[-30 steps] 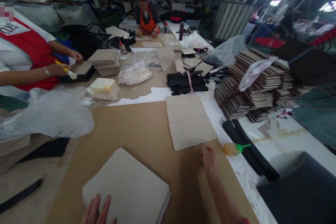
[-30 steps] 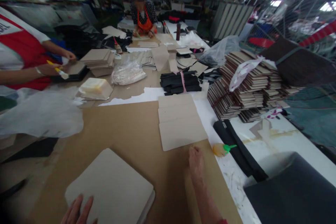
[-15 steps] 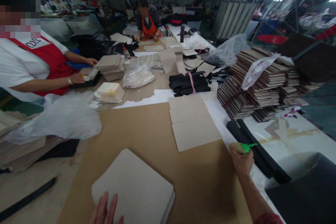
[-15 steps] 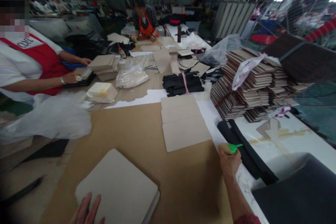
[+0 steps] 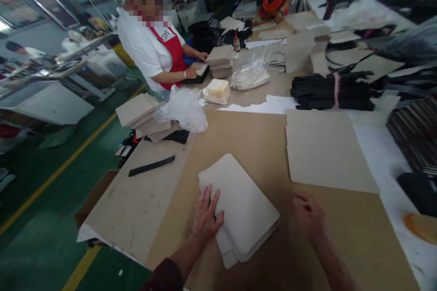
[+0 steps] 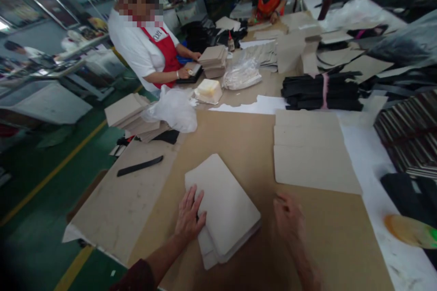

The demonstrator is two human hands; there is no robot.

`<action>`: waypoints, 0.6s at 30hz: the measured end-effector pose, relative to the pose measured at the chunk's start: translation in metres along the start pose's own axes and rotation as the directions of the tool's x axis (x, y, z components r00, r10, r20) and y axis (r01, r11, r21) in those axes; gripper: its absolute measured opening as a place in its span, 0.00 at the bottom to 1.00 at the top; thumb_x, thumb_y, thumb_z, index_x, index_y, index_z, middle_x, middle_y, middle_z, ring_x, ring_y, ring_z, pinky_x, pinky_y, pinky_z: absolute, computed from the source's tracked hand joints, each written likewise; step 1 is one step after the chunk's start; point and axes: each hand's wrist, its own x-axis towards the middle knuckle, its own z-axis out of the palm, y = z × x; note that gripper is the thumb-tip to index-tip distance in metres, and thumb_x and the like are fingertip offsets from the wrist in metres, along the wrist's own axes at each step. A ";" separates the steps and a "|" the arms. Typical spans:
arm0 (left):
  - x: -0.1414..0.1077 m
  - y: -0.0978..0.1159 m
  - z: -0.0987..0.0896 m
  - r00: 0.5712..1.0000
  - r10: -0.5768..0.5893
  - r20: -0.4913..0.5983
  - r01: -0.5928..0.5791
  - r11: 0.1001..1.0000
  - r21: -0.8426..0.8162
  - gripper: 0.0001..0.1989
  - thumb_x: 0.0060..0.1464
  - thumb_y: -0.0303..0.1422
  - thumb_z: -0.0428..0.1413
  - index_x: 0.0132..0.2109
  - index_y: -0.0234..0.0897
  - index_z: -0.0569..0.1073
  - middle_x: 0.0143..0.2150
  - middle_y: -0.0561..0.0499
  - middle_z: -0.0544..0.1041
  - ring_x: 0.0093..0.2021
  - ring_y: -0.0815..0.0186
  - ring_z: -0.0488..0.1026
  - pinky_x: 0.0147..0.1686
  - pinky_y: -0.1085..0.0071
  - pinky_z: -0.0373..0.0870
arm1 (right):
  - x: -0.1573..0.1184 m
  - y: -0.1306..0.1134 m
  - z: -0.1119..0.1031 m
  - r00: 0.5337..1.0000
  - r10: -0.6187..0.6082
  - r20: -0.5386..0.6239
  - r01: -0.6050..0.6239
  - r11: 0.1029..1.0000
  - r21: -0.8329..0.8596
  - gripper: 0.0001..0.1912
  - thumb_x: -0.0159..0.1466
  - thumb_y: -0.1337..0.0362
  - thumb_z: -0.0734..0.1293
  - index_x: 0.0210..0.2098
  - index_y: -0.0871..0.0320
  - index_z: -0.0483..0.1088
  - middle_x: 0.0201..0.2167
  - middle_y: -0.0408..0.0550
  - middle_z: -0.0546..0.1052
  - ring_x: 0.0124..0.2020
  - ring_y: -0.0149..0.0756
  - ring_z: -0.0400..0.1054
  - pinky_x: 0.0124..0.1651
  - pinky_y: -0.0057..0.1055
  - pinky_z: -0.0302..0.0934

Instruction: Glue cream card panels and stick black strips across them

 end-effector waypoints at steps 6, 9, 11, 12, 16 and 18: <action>-0.002 0.002 0.003 0.999 -0.044 0.020 0.045 0.999 -0.020 0.34 0.57 0.34 0.52 0.70 0.41 0.55 0.74 0.38 0.47 0.72 0.47 0.46 0.62 0.45 0.54 | 0.002 -0.053 0.110 0.896 -0.337 0.289 0.387 0.912 -0.135 0.16 0.55 0.57 0.69 0.41 0.54 0.77 0.48 0.54 0.77 0.54 0.50 0.65 0.63 0.49 0.53; -0.003 0.003 0.004 0.998 -0.057 0.039 0.059 0.998 -0.037 0.35 0.57 0.35 0.54 0.69 0.41 0.55 0.73 0.37 0.48 0.72 0.47 0.46 0.61 0.44 0.54 | -0.004 -0.052 0.124 0.887 -0.350 0.301 0.414 0.892 -0.184 0.15 0.57 0.58 0.67 0.42 0.55 0.76 0.49 0.55 0.76 0.55 0.51 0.65 0.64 0.50 0.51; -0.002 0.004 0.004 0.997 -0.060 0.043 0.063 0.997 -0.054 0.35 0.56 0.37 0.54 0.69 0.42 0.55 0.73 0.38 0.48 0.71 0.46 0.47 0.61 0.44 0.55 | -0.011 -0.051 0.127 0.886 -0.375 0.272 0.432 0.882 -0.189 0.17 0.57 0.58 0.67 0.44 0.56 0.75 0.51 0.56 0.74 0.56 0.51 0.63 0.65 0.49 0.49; -0.002 0.004 0.004 0.997 -0.059 0.042 0.062 0.996 -0.063 0.35 0.56 0.38 0.55 0.69 0.42 0.56 0.73 0.38 0.48 0.71 0.46 0.47 0.61 0.45 0.55 | -0.014 -0.051 0.127 0.885 -0.391 0.255 0.444 0.873 -0.202 0.18 0.57 0.58 0.66 0.45 0.56 0.74 0.53 0.57 0.74 0.57 0.51 0.62 0.65 0.49 0.49; -0.003 0.004 0.002 0.998 -0.056 0.041 0.060 0.994 -0.093 0.35 0.56 0.40 0.55 0.69 0.42 0.57 0.74 0.38 0.47 0.72 0.47 0.46 0.61 0.46 0.54 | -0.023 -0.060 0.126 0.832 -0.483 0.271 0.553 0.760 -0.342 0.18 0.61 0.58 0.63 0.47 0.60 0.72 0.54 0.61 0.71 0.59 0.52 0.60 0.64 0.51 0.49; -0.003 0.004 0.002 0.997 -0.057 0.042 0.061 0.993 -0.100 0.36 0.56 0.39 0.56 0.69 0.42 0.56 0.74 0.38 0.47 0.72 0.47 0.46 0.62 0.46 0.53 | -0.026 -0.064 0.124 0.794 -0.529 0.298 0.607 0.672 -0.425 0.18 0.63 0.59 0.60 0.47 0.61 0.72 0.54 0.63 0.71 0.58 0.53 0.60 0.63 0.52 0.50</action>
